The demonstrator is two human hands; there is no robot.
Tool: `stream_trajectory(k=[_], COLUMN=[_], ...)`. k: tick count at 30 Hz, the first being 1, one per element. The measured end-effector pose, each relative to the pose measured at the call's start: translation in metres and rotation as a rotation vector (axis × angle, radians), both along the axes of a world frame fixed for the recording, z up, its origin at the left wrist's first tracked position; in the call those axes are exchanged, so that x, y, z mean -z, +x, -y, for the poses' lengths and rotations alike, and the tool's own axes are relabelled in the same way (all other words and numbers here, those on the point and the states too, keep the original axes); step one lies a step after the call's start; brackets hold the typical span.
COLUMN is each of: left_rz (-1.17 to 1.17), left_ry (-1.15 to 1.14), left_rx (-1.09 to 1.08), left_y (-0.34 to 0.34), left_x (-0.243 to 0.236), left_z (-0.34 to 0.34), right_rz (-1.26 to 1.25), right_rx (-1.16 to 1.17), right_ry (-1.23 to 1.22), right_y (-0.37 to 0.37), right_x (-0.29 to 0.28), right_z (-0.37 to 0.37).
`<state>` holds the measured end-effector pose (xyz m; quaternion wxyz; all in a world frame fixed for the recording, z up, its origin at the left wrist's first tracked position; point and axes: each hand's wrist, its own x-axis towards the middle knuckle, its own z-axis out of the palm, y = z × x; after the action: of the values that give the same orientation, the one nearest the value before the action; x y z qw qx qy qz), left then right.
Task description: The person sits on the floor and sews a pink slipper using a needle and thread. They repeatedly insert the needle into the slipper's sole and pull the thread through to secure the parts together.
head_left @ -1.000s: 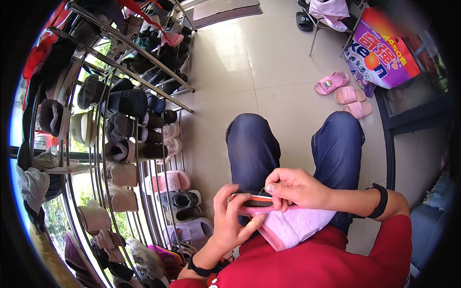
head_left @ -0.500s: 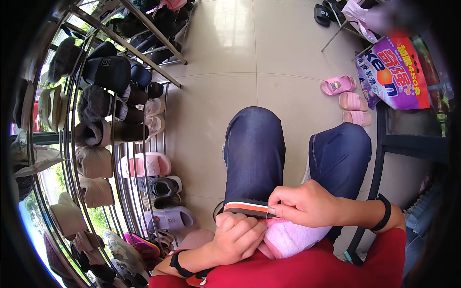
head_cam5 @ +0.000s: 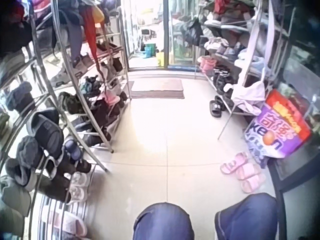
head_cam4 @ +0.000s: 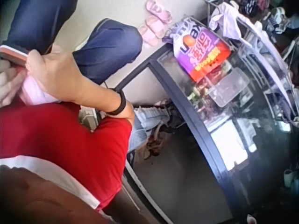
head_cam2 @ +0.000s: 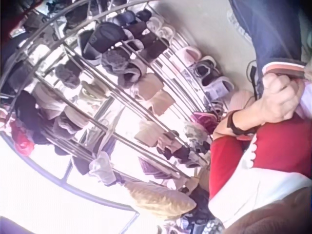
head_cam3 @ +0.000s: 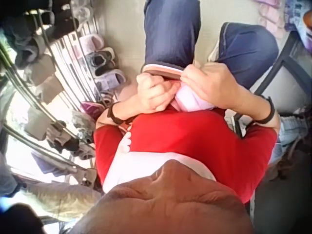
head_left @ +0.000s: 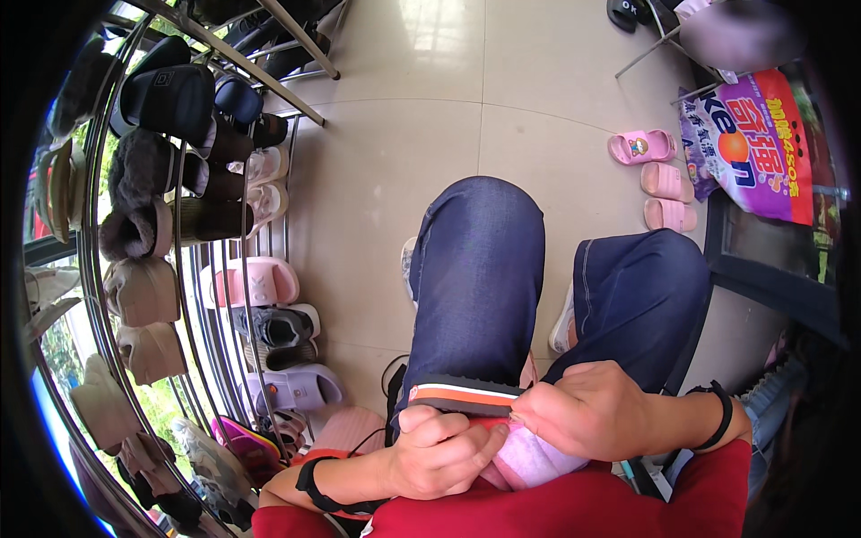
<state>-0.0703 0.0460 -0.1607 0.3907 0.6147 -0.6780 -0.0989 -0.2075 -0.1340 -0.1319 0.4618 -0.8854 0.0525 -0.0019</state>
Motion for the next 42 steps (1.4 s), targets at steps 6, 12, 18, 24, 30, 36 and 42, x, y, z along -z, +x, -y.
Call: stream_trajectory(k=[6, 12, 18, 24, 30, 36, 42], left_rz=[-0.013, 0.051, 0.038, 0.023, 0.03, 0.053, 0.04], left_ry=[-0.032, -0.029, -0.028, -0.035, -0.033, -0.024, -0.015], left_rx=[0.002, 0.022, 0.029, 0.035, 0.027, 0.028, 0.036], left_y=[0.0021, 0.0015, 0.0009, 0.0008, 0.0002, 0.0001, 0.0011], left_x=[0.0019, 0.0026, 0.0037, 0.0044, 0.0045, 0.0038, 0.0037], left_z=[0.0031, -0.0011, -0.0024, -0.0025, -0.0022, -0.0029, -0.003], right_rz=[-0.017, -0.009, -0.006, -0.018, -0.003, -0.001, -0.016], right_rx=[-0.032, -0.04, -0.038, -0.059, -0.044, -0.055, -0.102], right_ry=[0.012, 0.019, 0.03, 0.015, 0.021, 0.008, 0.034], right_y=[0.004, 0.004, 0.0026, 0.0004, -0.0006, 0.0004, 0.006], right_x=[0.0002, 0.0001, 0.0007, -0.0006, 0.0003, -0.0012, -0.004], right_z=[0.0033, 0.0026, 0.0011, 0.0, -0.0006, 0.0002, 0.0032])
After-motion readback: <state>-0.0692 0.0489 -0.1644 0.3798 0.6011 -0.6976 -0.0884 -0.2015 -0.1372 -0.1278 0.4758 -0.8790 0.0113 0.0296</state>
